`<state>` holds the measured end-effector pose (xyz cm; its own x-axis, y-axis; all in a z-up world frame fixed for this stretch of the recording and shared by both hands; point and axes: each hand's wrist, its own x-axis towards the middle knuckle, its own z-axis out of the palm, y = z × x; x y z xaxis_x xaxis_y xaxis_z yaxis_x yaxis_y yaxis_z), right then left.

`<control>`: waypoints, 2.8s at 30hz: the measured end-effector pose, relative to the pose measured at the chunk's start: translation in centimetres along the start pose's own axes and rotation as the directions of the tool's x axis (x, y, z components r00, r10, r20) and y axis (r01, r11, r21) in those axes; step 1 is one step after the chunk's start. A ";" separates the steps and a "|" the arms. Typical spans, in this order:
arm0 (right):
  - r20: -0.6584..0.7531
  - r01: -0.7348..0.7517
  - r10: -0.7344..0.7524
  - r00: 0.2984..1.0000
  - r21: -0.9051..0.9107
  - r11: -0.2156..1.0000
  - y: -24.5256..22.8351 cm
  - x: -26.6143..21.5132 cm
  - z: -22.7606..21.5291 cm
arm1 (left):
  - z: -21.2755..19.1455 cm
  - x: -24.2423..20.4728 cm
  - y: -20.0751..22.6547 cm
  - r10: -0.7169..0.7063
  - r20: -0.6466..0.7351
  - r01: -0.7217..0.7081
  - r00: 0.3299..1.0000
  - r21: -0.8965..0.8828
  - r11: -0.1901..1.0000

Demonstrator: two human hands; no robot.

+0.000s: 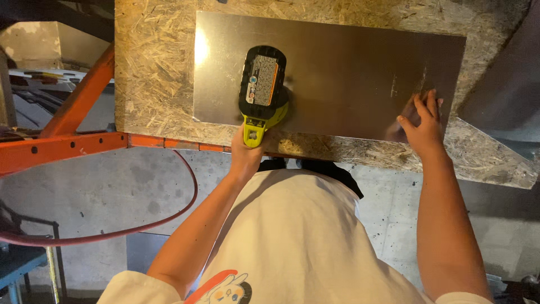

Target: The person uses a yellow and black orbital sander to smooth the surface of a rectangular metal sheet placed on a workbench. They move the sander across the sheet in various directions, occasionally pausing to reposition the sheet or adjust their grip.

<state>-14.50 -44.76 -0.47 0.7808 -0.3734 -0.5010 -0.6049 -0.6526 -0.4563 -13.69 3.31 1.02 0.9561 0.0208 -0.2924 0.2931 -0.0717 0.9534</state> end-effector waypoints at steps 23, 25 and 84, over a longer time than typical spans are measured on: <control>-0.067 0.163 -0.166 0.984 -0.059 0.985 4.1 1.5 1.4 | 7.2 -0.4 -1.6 0.022 0.041 -0.021 0.999 -0.006 1.000; -0.063 0.162 -0.164 0.984 -0.038 0.986 4.4 1.8 1.6 | 7.5 0.7 -2.2 0.040 0.037 -0.040 0.999 -0.008 0.999; -0.303 0.406 -0.472 0.828 -0.256 0.877 13.8 5.0 -0.3 | 17.9 13.3 2.2 0.132 0.065 -0.127 0.989 -0.070 0.989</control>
<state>-18.89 -55.78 -9.03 0.9793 -0.2012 0.0237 -0.1734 -0.8929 -0.4156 -0.31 -14.40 -2.08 0.9842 -0.0541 -0.1687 0.1687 -0.0042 0.9856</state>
